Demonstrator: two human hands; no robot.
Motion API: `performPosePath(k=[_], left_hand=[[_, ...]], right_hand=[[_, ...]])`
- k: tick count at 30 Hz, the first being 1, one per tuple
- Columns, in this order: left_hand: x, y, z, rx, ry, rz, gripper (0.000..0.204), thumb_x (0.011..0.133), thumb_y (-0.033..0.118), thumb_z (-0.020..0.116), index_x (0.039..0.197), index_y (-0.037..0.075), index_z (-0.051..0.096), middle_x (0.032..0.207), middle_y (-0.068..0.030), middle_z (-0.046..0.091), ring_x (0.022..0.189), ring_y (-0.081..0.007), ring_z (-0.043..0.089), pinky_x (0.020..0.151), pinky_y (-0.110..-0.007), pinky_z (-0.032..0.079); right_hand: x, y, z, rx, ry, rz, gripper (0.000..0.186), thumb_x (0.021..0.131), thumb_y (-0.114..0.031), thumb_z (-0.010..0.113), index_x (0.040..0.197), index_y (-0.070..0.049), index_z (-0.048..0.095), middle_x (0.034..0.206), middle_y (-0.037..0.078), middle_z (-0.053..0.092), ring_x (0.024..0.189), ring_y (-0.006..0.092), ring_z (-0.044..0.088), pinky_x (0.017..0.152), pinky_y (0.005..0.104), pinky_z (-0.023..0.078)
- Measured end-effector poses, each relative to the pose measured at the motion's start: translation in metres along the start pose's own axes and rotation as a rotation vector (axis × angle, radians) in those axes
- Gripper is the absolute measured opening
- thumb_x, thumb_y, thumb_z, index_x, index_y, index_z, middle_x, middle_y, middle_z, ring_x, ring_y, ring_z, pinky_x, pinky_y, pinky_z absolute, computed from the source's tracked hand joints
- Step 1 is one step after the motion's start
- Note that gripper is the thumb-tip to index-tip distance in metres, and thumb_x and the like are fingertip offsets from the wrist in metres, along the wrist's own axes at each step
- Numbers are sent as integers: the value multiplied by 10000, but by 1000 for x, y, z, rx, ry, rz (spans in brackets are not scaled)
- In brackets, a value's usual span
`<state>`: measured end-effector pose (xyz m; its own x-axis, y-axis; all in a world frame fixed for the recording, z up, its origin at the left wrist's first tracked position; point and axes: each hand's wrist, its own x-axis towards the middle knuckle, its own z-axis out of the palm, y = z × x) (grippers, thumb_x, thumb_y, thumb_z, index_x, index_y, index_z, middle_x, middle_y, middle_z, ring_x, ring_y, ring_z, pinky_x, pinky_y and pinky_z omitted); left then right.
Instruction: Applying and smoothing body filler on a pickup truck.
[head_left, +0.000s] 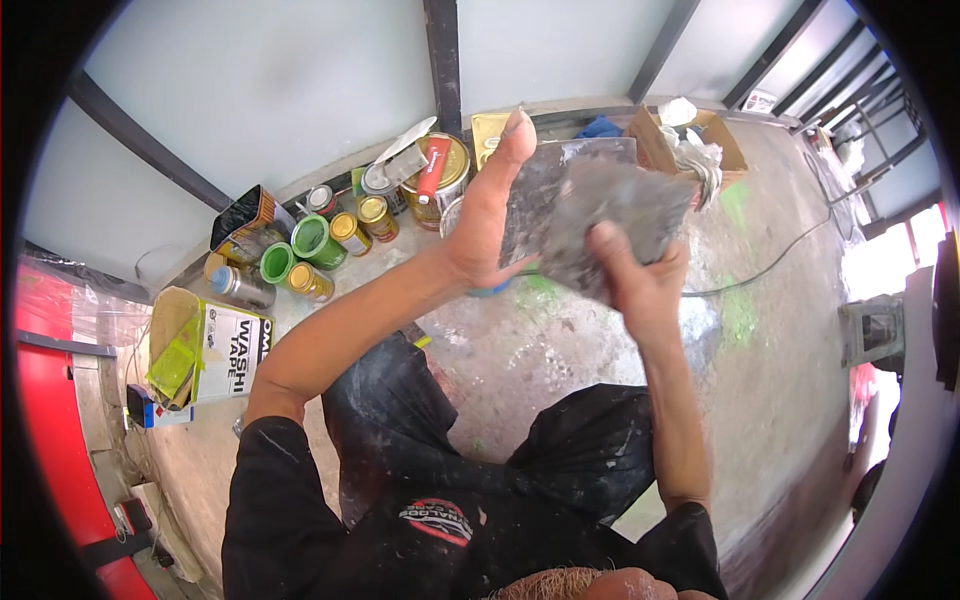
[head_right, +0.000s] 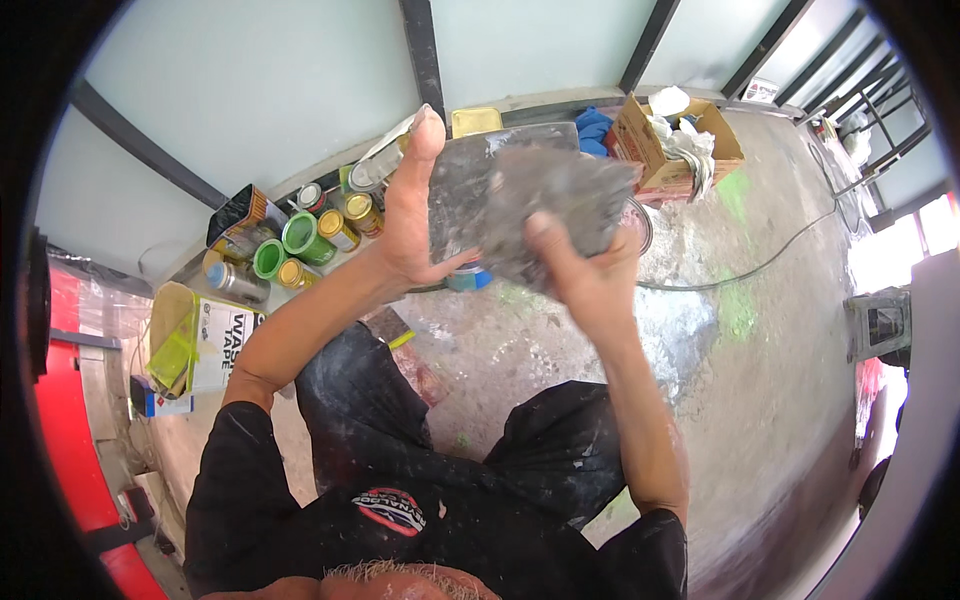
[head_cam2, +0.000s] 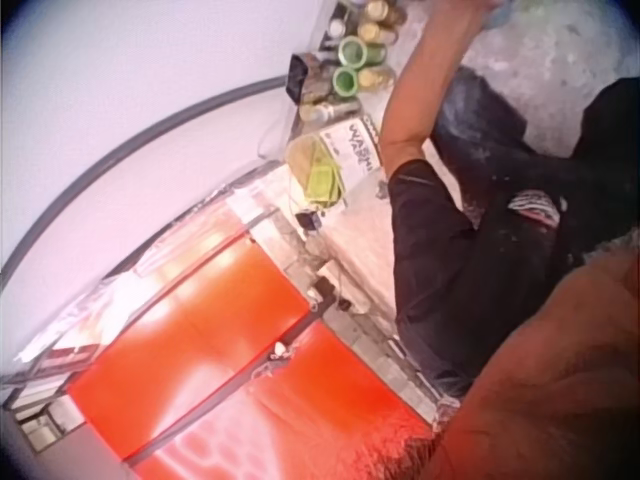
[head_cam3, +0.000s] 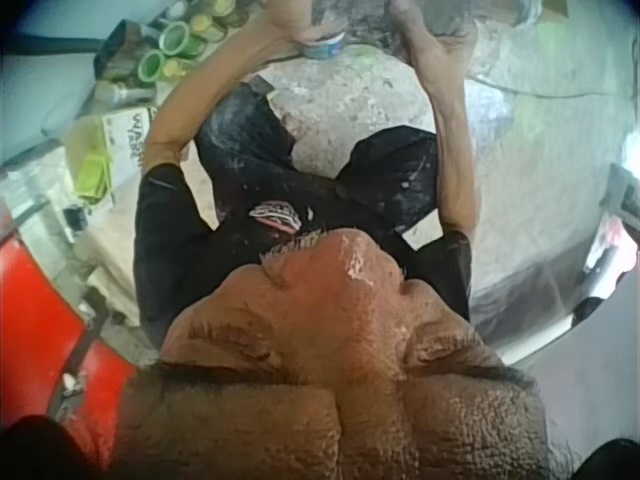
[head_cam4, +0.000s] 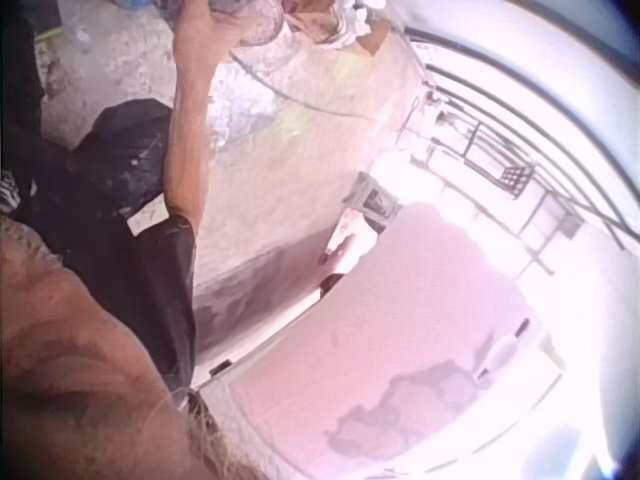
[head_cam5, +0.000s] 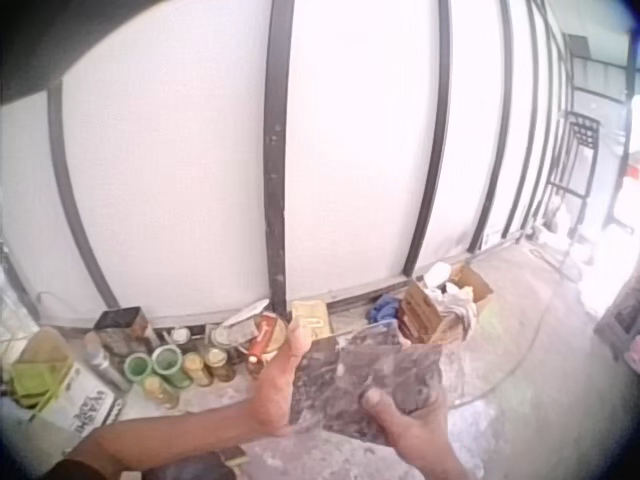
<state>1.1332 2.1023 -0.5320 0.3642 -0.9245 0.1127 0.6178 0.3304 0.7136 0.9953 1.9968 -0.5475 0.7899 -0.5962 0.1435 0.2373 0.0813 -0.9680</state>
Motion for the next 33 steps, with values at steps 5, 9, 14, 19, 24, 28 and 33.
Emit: performPosePath(k=[5, 9, 14, 19, 24, 28, 33], left_hand=[[2, -10, -9, -91, -177, 76, 1117, 841, 874, 331, 1484, -40, 342, 1461, -207, 464, 1308, -310, 509, 1107, -441, 417], [-6, -13, -10, -45, -230, -23, 1051, 862, 852, 309, 1452, -12, 414, 1430, -139, 500, 1304, -229, 509, 1130, -402, 398], [1, -19, -24, 388, -103, 153, 763, 921, 602, 615, 1379, 5, 489, 1192, -62, 615, 1070, -141, 596, 1007, -309, 464], [7, 5, -23, 284, 278, 14, 521, 956, 412, 667, 1323, 52, 586, 1061, -14, 638, 962, -90, 594, 824, -242, 497], [8, 4, -35, 866, 270, 293, 391, 1020, 334, 579, 1324, 94, 636, 1000, -1, 641, 896, -79, 561, 819, -211, 456], [4, 7, -26, 776, 160, 113, 470, 1048, 396, 490, 1369, 66, 584, 1123, -45, 652, 969, -109, 598, 902, -260, 471], [-2, 7, -9, -108, -198, -61, 739, 1020, 586, 392, 1440, -21, 441, 1322, -119, 579, 1276, -210, 528, 1114, -369, 393]], right_hand=[[-20, 6, 6, -239, -222, -4, 169, 900, -123, 742, 1029, -16, 728, 978, 28, 726, 841, 79, 637, 789, 269, 523], [2, 1, -5, 87, -103, -28, 235, 894, -112, 744, 1096, -5, 693, 1020, 58, 724, 873, 106, 672, 795, 283, 552], [21, 1, -32, 380, 95, 20, 330, 920, -168, 709, 1190, 2, 626, 1068, 92, 703, 917, 172, 704, 809, 321, 584], [33, -3, -63, 316, 333, -119, 368, 914, -157, 715, 1214, 18, 594, 1105, 119, 685, 954, 195, 698, 819, 332, 588], [38, -2, -75, 323, 537, -237, 370, 902, -90, 719, 1220, 43, 583, 1102, 137, 690, 944, 207, 708, 785, 328, 601], [32, -2, -62, 110, 324, -156, 268, 904, -114, 731, 1127, 19, 660, 1081, 113, 707, 941, 170, 695, 794, 315, 582], [21, 4, -28, -21, 252, -189, 248, 907, -117, 727, 1125, -9, 680, 1049, 57, 709, 898, 116, 671, 797, 282, 544]])
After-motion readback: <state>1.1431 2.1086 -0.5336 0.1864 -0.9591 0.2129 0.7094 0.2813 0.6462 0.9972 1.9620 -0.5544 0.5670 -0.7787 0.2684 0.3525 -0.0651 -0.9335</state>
